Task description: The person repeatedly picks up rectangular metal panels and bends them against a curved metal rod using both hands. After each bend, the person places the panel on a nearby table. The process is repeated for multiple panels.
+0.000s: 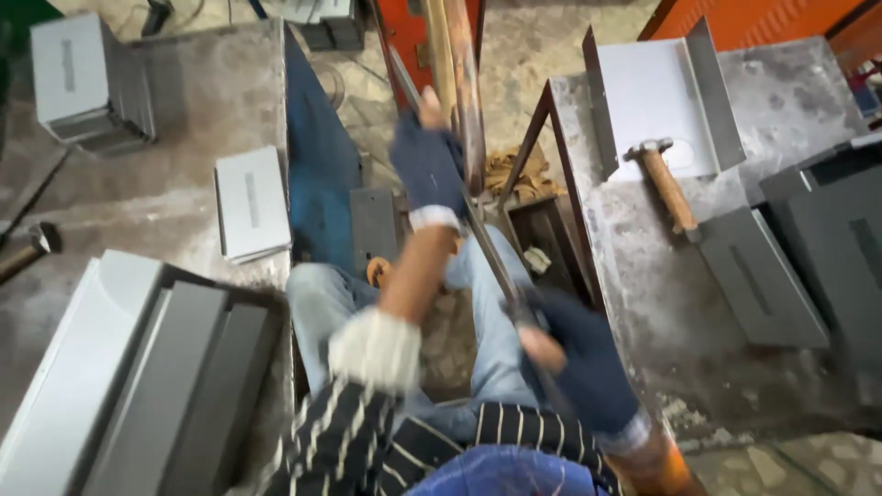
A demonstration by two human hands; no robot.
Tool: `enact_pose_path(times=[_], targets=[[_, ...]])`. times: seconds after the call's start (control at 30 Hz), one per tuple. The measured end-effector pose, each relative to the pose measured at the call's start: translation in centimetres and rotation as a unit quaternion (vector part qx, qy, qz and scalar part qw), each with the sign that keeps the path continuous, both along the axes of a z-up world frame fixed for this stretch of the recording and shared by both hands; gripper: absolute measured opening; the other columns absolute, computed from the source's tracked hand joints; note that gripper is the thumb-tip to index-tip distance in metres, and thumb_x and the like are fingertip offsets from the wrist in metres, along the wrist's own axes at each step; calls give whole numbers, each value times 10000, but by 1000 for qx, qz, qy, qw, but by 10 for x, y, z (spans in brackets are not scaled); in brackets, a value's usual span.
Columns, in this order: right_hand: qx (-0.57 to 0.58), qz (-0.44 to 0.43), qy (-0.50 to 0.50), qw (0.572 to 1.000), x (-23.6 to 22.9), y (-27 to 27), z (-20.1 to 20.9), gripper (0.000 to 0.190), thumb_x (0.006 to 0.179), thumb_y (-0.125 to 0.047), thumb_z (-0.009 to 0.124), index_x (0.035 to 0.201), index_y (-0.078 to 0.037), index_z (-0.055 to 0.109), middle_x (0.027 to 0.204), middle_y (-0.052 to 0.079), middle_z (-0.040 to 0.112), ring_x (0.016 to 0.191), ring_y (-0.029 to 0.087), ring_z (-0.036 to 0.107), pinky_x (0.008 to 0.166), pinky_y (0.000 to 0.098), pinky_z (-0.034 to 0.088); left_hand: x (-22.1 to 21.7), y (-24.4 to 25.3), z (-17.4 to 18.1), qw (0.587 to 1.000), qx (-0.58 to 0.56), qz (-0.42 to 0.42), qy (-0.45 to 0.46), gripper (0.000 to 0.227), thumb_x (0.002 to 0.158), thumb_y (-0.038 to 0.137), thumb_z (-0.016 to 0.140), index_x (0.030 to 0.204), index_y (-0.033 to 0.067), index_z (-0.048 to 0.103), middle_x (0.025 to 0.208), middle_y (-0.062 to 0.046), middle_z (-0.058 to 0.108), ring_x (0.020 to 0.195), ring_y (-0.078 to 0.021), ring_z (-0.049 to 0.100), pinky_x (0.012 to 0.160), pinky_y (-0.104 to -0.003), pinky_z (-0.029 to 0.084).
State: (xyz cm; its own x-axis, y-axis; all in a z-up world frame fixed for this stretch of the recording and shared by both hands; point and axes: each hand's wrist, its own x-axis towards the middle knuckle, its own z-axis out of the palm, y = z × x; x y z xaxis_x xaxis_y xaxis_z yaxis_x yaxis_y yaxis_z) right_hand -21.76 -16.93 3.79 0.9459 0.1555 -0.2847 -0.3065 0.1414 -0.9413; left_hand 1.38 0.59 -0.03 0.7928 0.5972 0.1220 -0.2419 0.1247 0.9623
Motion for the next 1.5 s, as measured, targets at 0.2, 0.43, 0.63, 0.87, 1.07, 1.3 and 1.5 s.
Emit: enact_pose_path(times=[0.2, 0.43, 0.63, 0.87, 1.07, 1.3, 1.5], targets=[[-51, 23, -21, 998, 37, 0, 26, 448, 868, -118, 728, 1295, 5, 677, 903, 70, 740, 543, 100, 600, 453, 276, 492, 2, 6, 44, 999, 4, 13, 46, 431, 1020, 400, 599, 749, 67, 565, 557, -50, 526, 457, -128, 486, 425, -328, 388], [2, 80, -20, 997, 65, -18, 22, 434, 869, -90, 739, 1282, 29, 675, 811, 90, 692, 497, 105, 560, 423, 272, 443, 10, 18, 36, 991, -126, 52, -11, 374, 995, 373, 609, 794, 60, 575, 555, 14, 458, 416, -126, 480, 400, -329, 423], [-57, 18, 42, 997, 37, -37, 19, 501, 763, 20, 759, 1259, 28, 687, 1015, 113, 773, 670, 129, 644, 537, 298, 527, -14, -5, 33, 991, -125, 40, 22, 407, 993, 397, 647, 802, 48, 559, 540, -7, 483, 426, -121, 473, 397, -313, 373], [-74, 33, 1, 997, 24, -47, -3, 459, 888, 21, 782, 1334, 55, 678, 937, 189, 703, 661, 188, 617, 561, 345, 519, -19, -11, 29, 985, -170, 32, -5, 379, 963, 397, 675, 807, 64, 582, 558, 12, 470, 442, -110, 456, 399, -309, 350], [-60, 20, -20, 998, 23, -41, -7, 497, 780, -30, 760, 1265, 18, 662, 1026, 90, 772, 674, 100, 620, 571, 281, 530, -14, -9, 8, 995, -88, 41, -23, 502, 1056, 427, 672, 773, 52, 494, 620, 8, 430, 534, -104, 402, 467, -330, 339], [33, 16, -13, 999, 71, 16, 15, 477, 867, -77, 729, 1316, 20, 601, 858, 126, 685, 553, 154, 605, 424, 309, 471, 54, 39, 0, 997, -39, 52, 36, 488, 991, 426, 618, 726, 19, 583, 522, -43, 538, 390, -158, 531, 375, -342, 414], [-88, 11, -75, 993, 44, 7, 34, 530, 813, -3, 734, 1324, -19, 595, 974, 89, 742, 622, 98, 644, 476, 261, 523, 45, 35, 24, 986, -133, -77, -64, 464, 992, 448, 613, 881, 0, 647, 586, -109, 623, 406, -202, 579, 378, -356, 425]])
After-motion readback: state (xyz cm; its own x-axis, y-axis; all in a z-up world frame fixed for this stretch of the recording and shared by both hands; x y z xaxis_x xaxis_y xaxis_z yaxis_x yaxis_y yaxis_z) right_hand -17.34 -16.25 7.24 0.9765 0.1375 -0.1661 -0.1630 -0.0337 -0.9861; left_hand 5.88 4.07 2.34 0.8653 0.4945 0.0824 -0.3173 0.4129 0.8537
